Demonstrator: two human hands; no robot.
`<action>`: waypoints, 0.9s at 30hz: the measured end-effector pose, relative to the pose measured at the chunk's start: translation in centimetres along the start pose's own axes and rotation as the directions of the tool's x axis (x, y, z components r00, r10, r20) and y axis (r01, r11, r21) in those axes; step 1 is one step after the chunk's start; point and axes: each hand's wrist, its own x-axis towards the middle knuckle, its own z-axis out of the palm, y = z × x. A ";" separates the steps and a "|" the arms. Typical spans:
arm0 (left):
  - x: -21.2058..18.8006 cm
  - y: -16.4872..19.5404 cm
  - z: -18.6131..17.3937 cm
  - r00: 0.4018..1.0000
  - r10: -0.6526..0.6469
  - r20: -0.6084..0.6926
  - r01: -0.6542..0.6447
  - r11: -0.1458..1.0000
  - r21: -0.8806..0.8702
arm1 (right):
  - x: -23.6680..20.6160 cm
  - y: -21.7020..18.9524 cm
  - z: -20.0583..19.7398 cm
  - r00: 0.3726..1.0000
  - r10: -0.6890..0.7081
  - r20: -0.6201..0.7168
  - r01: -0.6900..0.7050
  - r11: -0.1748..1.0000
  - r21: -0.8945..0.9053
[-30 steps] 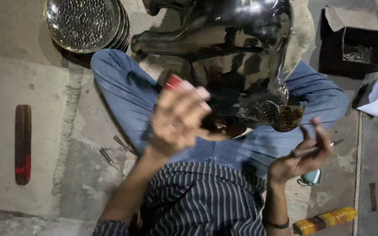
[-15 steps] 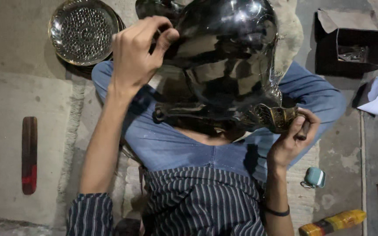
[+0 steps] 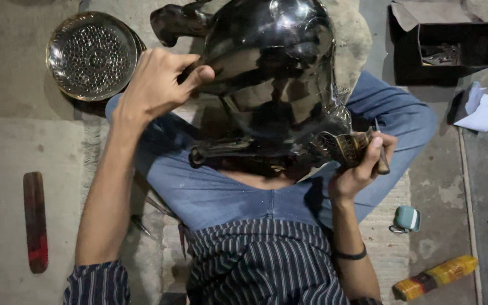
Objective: The person sits cross-legged on the floor and uses a small metal tool to polish and refine the surface of a shiny metal elephant statue. They rotate the statue to access different areas, including the back, sides, and legs, while applying the tool to smooth or clean the surface.
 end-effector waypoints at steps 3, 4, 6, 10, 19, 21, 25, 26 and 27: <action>-0.2 -0.2 0.5 0.998 0.037 -0.055 -0.034 0.998 0.048 | 0.1 -0.4 1.0 0.999 0.010 -0.051 -0.007 0.998 0.061; -0.4 -0.1 0.6 0.993 0.070 -0.091 -0.064 0.996 0.063 | 0.1 -0.6 1.4 0.998 0.020 -0.063 -0.015 0.997 0.073; -0.8 0.0 0.7 0.989 0.080 -0.121 -0.074 0.996 0.053 | 0.1 -1.0 1.9 0.996 0.045 -0.082 -0.034 0.991 0.129; -2.3 0.5 0.1 0.987 0.067 -0.147 -0.072 0.997 -0.031 | -0.3 -2.2 2.4 0.995 0.015 -0.096 -0.001 0.991 0.137; -8.2 5.0 -2.5 0.955 -0.032 -0.296 -0.001 0.994 -0.109 | 2.1 -9.0 1.8 0.933 -0.359 0.017 0.343 0.873 -0.346; -9.6 7.1 -2.6 0.940 -0.112 -0.323 0.051 0.980 -0.190 | 3.3 -11.9 2.1 0.973 -0.231 0.028 0.233 0.962 -0.146; -10.8 9.8 -0.6 0.856 -0.377 -0.354 0.274 0.911 -0.306 | 6.6 -16.6 3.6 0.965 -0.196 0.176 0.226 0.959 -0.171; -10.8 10.2 0.0 0.820 -0.443 -0.362 0.319 0.879 -0.354 | 7.6 -17.4 4.1 0.956 -0.192 0.222 0.237 0.951 -0.200; -10.5 10.4 0.5 0.800 -0.491 -0.344 0.325 0.837 -0.439 | 8.9 -17.9 4.8 0.945 -0.193 0.263 0.255 0.941 -0.223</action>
